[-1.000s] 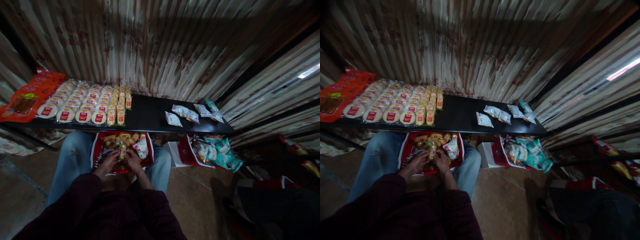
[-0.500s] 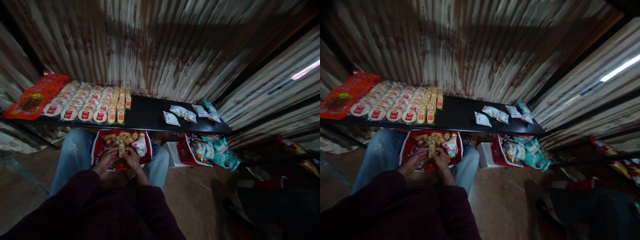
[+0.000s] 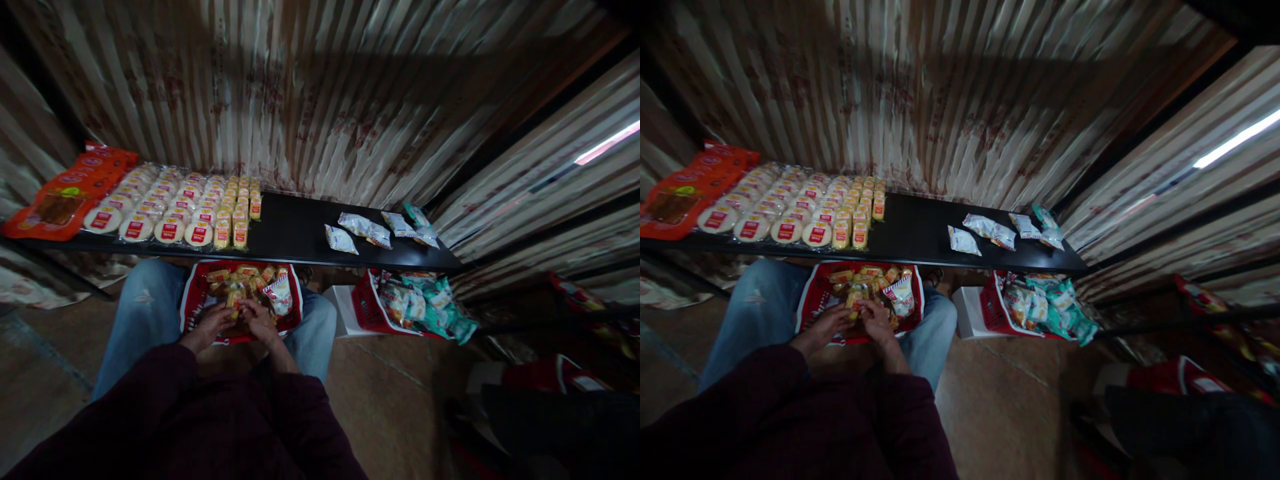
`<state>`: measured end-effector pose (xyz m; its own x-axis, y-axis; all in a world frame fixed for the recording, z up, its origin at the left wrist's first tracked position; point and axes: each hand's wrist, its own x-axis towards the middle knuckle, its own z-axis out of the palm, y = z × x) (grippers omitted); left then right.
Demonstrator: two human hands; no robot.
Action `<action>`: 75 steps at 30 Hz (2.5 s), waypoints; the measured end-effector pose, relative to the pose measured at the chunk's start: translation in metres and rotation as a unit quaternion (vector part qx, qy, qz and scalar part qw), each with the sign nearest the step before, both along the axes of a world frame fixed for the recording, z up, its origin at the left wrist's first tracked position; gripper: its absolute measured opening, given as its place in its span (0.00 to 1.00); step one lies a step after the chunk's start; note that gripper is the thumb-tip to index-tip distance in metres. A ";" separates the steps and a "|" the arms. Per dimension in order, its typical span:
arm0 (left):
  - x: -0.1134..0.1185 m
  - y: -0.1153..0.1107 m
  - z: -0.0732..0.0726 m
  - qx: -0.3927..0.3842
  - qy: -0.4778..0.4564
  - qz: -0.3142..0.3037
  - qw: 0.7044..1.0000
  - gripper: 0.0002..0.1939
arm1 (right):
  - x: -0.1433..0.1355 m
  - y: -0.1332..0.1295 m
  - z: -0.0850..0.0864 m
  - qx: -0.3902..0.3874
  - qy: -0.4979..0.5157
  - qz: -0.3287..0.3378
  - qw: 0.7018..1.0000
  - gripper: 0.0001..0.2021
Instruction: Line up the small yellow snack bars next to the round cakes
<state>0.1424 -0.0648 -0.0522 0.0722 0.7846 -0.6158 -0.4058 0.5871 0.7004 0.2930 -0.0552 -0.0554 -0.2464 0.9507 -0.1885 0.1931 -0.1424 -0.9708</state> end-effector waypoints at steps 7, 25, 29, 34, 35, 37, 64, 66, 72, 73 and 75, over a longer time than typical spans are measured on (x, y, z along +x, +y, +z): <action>0.001 0.002 0.000 -0.021 -0.015 -0.014 1.000 0.13 | -0.001 0.004 -0.011 -0.100 0.053 -0.117 0.987 0.15; 0.005 0.002 0.001 0.002 -0.023 -0.024 0.999 0.20 | 0.004 0.004 -0.020 -0.104 0.124 -0.079 0.984 0.23; 0.005 0.002 0.002 0.014 -0.030 -0.026 0.999 0.21 | 0.002 0.004 -0.020 -0.109 0.130 -0.088 0.982 0.21; 0.005 0.003 0.010 0.012 -0.062 -0.024 0.998 0.18 | 0.000 0.003 -0.014 -0.118 0.144 -0.095 0.978 0.20; 0.005 0.003 0.012 0.011 -0.064 -0.021 0.998 0.18 | -0.001 0.003 -0.013 -0.121 0.147 -0.091 0.977 0.20; 0.004 0.003 0.016 0.005 -0.067 -0.017 0.998 0.16 | 0.000 0.003 -0.011 -0.125 0.153 -0.078 0.977 0.20; 0.007 0.002 0.017 -0.024 -0.053 0.043 0.997 0.10 | 0.004 0.001 0.002 -0.122 0.130 -0.075 0.981 0.22; 0.007 0.002 0.017 -0.024 -0.055 0.043 0.997 0.10 | 0.003 0.001 0.003 -0.128 0.135 -0.080 0.979 0.22; 0.006 0.003 0.012 -0.021 -0.059 0.032 0.998 0.11 | 0.003 0.001 0.002 -0.124 0.141 -0.089 0.978 0.22; 0.006 0.003 0.010 -0.022 -0.059 0.034 0.997 0.11 | 0.003 0.001 0.002 -0.123 0.141 -0.090 0.978 0.23; 0.005 0.004 0.007 -0.020 -0.054 0.038 0.998 0.11 | 0.003 0.001 0.001 -0.119 0.138 -0.090 0.979 0.23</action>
